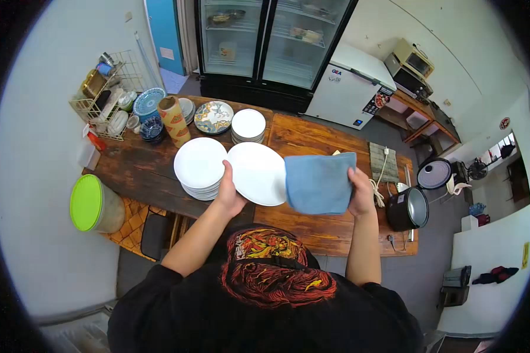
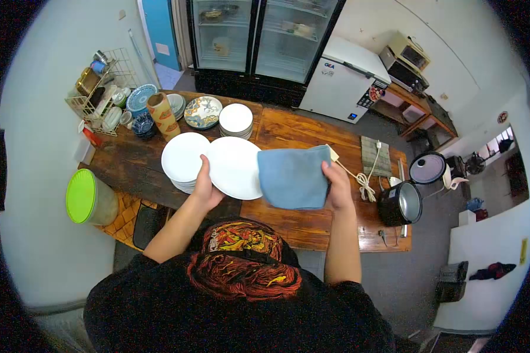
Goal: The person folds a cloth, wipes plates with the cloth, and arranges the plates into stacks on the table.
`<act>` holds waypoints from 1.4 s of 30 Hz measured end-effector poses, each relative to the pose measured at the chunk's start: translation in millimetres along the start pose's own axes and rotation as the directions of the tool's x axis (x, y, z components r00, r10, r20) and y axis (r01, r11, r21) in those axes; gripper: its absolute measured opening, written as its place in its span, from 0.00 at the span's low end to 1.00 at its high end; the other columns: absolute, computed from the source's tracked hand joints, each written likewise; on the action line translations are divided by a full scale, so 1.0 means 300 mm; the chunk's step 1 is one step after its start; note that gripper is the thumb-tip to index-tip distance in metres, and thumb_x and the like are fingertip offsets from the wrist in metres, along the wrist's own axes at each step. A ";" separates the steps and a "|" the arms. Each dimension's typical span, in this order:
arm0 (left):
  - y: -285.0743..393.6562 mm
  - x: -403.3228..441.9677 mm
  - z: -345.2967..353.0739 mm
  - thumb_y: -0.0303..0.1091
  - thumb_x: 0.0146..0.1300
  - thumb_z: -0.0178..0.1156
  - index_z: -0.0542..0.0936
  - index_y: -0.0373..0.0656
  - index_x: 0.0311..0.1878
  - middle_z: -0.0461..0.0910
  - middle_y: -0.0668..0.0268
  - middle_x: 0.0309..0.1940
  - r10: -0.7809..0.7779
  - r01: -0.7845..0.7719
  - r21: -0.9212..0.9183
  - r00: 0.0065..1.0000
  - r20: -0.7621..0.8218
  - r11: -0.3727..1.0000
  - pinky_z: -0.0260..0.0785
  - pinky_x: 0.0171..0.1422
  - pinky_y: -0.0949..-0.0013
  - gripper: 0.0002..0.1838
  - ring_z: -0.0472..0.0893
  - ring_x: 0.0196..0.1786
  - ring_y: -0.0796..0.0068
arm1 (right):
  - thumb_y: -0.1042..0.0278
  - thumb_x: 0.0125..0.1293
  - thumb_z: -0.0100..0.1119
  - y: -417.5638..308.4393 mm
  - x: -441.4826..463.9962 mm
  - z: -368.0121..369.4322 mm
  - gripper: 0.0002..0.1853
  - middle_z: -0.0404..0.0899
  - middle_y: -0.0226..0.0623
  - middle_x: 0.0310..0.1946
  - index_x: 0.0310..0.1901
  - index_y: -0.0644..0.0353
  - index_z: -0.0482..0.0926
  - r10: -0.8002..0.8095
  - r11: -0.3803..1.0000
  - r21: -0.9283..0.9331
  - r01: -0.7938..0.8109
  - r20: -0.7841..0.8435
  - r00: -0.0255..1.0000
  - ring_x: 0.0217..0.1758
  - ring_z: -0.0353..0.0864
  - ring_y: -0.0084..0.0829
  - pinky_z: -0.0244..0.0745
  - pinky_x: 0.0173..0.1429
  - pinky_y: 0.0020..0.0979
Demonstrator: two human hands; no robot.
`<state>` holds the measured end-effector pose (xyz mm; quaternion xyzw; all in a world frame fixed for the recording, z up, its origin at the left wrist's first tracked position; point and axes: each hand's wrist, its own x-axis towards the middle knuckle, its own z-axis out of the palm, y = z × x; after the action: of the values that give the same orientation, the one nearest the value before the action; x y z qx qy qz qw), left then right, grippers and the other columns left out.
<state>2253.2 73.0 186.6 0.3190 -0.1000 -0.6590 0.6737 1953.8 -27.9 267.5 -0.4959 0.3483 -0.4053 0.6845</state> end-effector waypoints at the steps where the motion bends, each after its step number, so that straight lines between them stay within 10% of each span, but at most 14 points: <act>1: -0.001 0.003 0.002 0.70 0.72 0.29 0.54 0.44 0.77 0.65 0.50 0.71 0.003 -0.003 0.002 1.000 0.001 1.000 0.69 0.69 0.54 0.44 0.73 0.67 0.54 | 0.64 0.71 0.58 -0.009 0.001 -0.005 0.16 0.83 0.43 0.41 0.51 0.68 0.80 -0.016 0.998 0.057 0.017 -0.027 1.000 0.39 0.80 0.29 0.75 0.48 0.28; 7: 0.006 -0.015 0.030 0.70 0.73 0.30 0.55 0.44 0.77 0.66 0.50 0.70 0.051 -0.048 0.078 0.998 -0.038 0.996 0.70 0.69 0.56 0.43 0.74 0.67 0.55 | 0.62 0.68 0.60 -0.065 0.005 0.020 0.16 0.82 0.39 0.38 0.49 0.66 0.80 -0.185 0.973 -0.194 0.125 -0.329 0.926 0.36 0.78 0.30 0.74 0.44 0.29; 11: -0.025 -0.005 0.034 0.70 0.73 0.30 0.57 0.44 0.76 0.69 0.51 0.68 0.029 -0.039 0.132 0.997 0.072 0.991 0.71 0.67 0.57 0.42 0.75 0.66 0.58 | 0.63 0.65 0.62 -0.017 0.022 0.098 0.15 0.81 0.36 0.35 0.48 0.65 0.80 -0.517 0.419 -0.874 0.245 -0.008 0.856 0.33 0.76 0.34 0.73 0.42 0.31; 20: -0.011 -0.020 0.130 0.67 0.75 0.30 0.58 0.44 0.75 0.71 0.53 0.67 -0.028 0.002 0.126 0.978 0.206 0.992 0.72 0.66 0.58 0.40 0.76 0.64 0.60 | 0.46 0.54 0.69 0.216 0.074 0.327 0.22 0.61 0.54 0.71 0.48 0.47 0.85 -0.331 0.133 -0.861 0.490 0.428 0.841 0.69 0.58 0.58 0.53 0.70 0.57; 32: -0.012 0.030 0.028 0.66 0.75 0.32 0.60 0.43 0.74 0.71 0.54 0.67 0.065 -0.074 0.190 0.997 0.052 0.979 0.71 0.65 0.61 0.39 0.76 0.64 0.62 | 0.61 0.61 0.60 0.311 0.068 0.403 0.22 0.71 0.43 0.62 0.59 0.48 0.78 -0.247 0.091 -0.861 0.500 0.467 0.849 0.54 0.75 0.46 0.77 0.49 0.39; 37: -0.024 0.043 -0.021 0.66 0.75 0.33 0.60 0.42 0.74 0.70 0.53 0.68 0.081 -0.107 0.214 0.989 0.125 0.971 0.71 0.66 0.60 0.40 0.75 0.65 0.61 | 0.66 0.61 0.58 0.286 0.172 0.474 0.21 0.73 0.39 0.59 0.58 0.50 0.79 -0.348 -0.131 -0.857 0.498 0.510 0.787 0.46 0.76 0.43 0.79 0.42 0.38; 42: 0.016 0.017 -0.012 0.67 0.75 0.32 0.60 0.42 0.74 0.69 0.52 0.69 0.086 -0.107 0.202 0.990 0.109 0.974 0.70 0.67 0.60 0.40 0.75 0.65 0.61 | 0.66 0.63 0.58 0.293 0.254 0.448 0.21 0.73 0.38 0.57 0.59 0.50 0.78 -0.391 -0.274 -0.942 0.194 0.294 0.872 0.44 0.76 0.42 0.79 0.39 0.40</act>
<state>2259.7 68.9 184.8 0.3491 -0.2170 -0.6265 0.6622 2123.1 -27.3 213.0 -0.8759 0.4398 -0.1778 -0.0882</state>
